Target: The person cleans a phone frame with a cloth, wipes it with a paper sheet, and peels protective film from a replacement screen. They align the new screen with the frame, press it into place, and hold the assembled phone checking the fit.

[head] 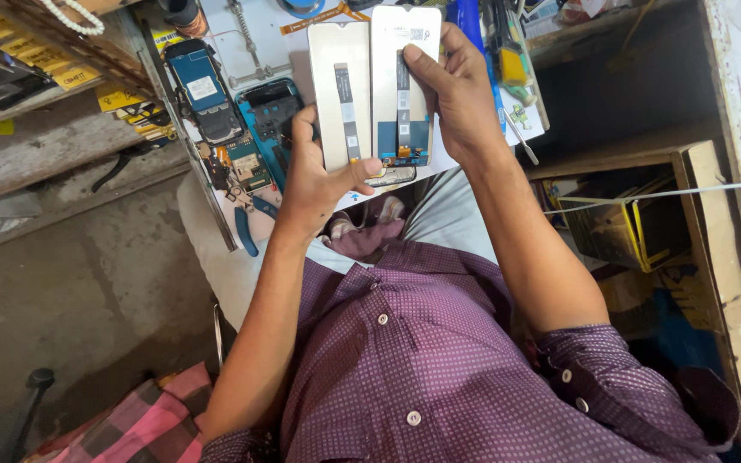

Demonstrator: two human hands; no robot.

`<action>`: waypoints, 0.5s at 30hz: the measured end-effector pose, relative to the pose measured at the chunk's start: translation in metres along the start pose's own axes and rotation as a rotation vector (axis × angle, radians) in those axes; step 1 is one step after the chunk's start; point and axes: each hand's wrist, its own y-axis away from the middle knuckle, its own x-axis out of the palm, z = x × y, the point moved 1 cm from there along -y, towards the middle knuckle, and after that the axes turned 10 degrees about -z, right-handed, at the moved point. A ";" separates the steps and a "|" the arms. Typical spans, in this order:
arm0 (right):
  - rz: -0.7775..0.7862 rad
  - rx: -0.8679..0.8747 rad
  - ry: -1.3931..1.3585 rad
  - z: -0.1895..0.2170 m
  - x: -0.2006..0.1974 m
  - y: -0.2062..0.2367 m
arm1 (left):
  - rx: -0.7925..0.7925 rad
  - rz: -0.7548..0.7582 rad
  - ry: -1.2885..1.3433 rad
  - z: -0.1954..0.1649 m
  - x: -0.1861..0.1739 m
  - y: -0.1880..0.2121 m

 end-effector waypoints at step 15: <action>-0.014 0.067 0.007 -0.001 0.003 0.003 | -0.009 -0.131 0.051 0.011 0.007 -0.002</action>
